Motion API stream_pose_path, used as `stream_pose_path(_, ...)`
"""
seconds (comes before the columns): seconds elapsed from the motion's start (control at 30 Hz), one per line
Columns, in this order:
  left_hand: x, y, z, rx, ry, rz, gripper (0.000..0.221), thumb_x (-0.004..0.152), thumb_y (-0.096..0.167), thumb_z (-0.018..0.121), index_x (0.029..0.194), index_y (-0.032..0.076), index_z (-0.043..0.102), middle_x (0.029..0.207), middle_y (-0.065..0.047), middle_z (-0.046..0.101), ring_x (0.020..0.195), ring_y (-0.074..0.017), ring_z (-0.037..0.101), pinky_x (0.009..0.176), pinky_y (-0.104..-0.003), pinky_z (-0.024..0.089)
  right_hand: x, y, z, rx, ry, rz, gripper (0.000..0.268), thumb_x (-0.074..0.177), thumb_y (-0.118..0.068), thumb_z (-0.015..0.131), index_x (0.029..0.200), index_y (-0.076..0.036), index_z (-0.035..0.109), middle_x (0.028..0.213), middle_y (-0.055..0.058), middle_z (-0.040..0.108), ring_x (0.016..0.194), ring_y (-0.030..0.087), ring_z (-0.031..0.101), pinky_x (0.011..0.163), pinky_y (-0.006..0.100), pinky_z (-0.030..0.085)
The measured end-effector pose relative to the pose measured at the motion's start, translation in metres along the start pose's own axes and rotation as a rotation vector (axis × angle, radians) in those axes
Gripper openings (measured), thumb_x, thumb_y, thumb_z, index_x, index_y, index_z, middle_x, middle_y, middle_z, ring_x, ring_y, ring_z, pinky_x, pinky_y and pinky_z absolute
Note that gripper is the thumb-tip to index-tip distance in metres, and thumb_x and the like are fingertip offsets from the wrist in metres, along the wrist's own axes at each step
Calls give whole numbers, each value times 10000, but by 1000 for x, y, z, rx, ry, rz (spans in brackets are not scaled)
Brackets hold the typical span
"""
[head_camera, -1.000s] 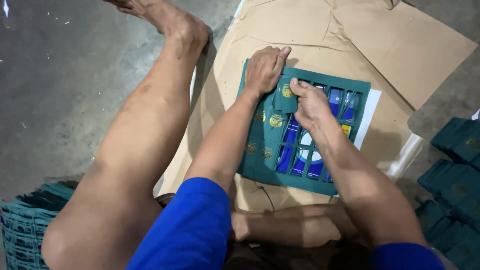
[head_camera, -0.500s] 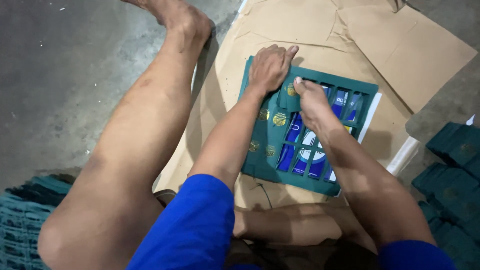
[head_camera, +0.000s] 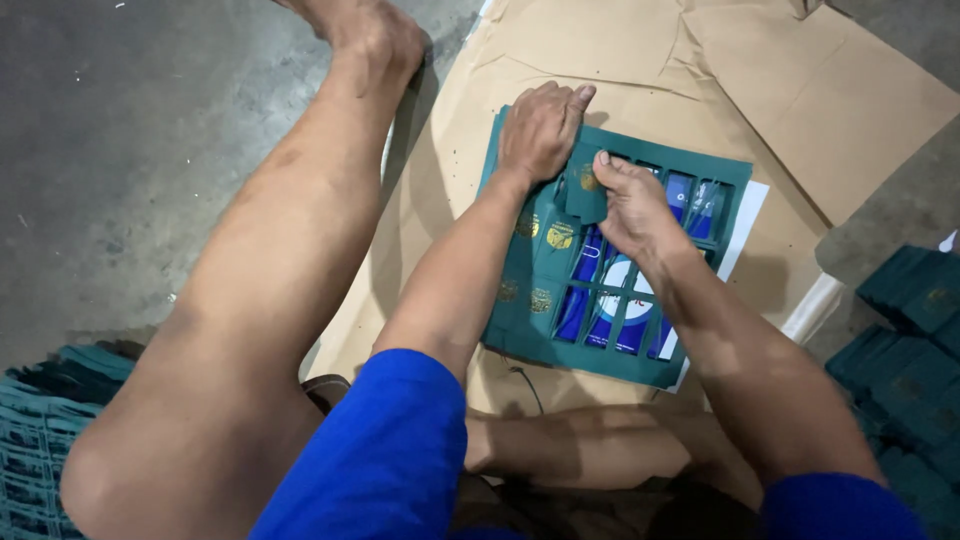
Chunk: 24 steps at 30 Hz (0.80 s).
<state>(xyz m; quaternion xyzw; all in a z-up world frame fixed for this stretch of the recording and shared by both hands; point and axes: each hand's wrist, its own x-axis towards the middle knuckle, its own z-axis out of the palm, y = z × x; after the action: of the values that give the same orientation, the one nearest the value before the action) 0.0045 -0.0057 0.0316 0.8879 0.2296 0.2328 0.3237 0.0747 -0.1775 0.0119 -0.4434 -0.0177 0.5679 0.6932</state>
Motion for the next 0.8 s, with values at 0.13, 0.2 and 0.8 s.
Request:
stream_pose_path(0.13,-1,-4,6,-14,11,14,517,1066,381,441,706,78,653,757,-109,663,832,-327,618,801,-462,479,3,1,-12,66,-51,22,153,1140,-197,586,1119,-58,648,1030,22,695,923,121,665,905,312,543)
stream_pose_path(0.2,-3,-5,6,-23,44,81,498,1063,368,440,730,78,670,746,-88,674,832,-308,625,799,-452,480,-5,-10,5,-10,-47,50,208,1081,-236,544,1107,-56,645,1007,46,712,915,154,691,901,326,557)
stream_pose_path(0.8,14,10,-12,-626,-65,-195,352,1048,335,439,960,92,678,958,-132,720,932,-334,702,854,-433,553,17,22,-20,-77,125,-112,329,1108,-305,562,1182,0,661,1108,65,686,1031,161,645,977,343,537)
